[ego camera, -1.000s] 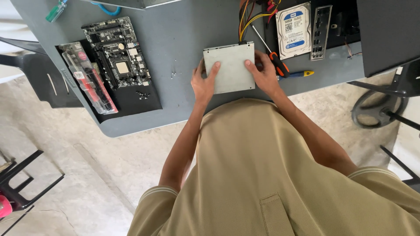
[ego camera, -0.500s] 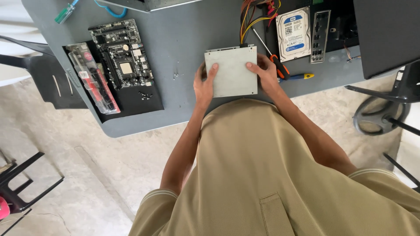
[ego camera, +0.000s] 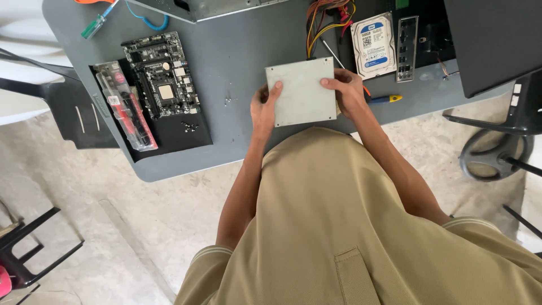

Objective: Disassembling a computer power supply unit by removing screws, opening the casing, and then reassembling it.

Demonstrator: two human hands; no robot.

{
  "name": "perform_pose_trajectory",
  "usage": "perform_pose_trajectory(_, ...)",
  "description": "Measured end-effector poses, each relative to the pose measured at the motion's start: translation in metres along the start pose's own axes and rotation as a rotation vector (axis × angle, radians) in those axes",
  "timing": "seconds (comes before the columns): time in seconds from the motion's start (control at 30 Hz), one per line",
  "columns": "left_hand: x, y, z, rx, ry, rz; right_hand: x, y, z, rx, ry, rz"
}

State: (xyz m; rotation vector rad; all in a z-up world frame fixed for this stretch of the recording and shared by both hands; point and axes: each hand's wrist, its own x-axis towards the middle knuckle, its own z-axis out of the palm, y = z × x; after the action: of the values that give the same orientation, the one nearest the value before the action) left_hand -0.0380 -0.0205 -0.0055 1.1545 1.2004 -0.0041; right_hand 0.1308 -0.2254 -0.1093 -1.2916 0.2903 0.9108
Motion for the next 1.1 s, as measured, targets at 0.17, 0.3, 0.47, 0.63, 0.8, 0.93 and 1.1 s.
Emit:
perform_pose_trajectory(0.17,0.022,-0.017,-0.002,-0.029,0.028,-0.079,0.015,0.003,0.006,-0.037,-0.018,0.041)
perform_pose_trajectory(0.3,0.039,-0.025,0.000,-0.054,-0.004,-0.072,0.027,0.004,0.007,-0.056,0.012,0.103)
perform_pose_trajectory(0.47,0.037,-0.023,-0.001,-0.047,-0.028,-0.048,0.026,0.000,0.004,-0.174,-0.042,0.083)
perform_pose_trajectory(0.63,0.052,-0.045,0.002,0.042,0.011,0.037,0.040,0.017,-0.011,-0.206,-0.049,0.070)
perform_pose_trajectory(0.8,0.052,-0.049,0.001,0.091,0.034,0.065,0.027,0.001,-0.003,-0.384,-0.169,-0.035)
perform_pose_trajectory(0.93,0.056,-0.058,0.002,0.111,0.056,0.086,0.024,0.006,-0.002,-0.412,-0.129,-0.040)
perform_pose_trajectory(1.1,0.045,-0.047,0.007,0.021,0.122,0.044,0.017,0.001,0.000,-0.472,-0.137,-0.119)
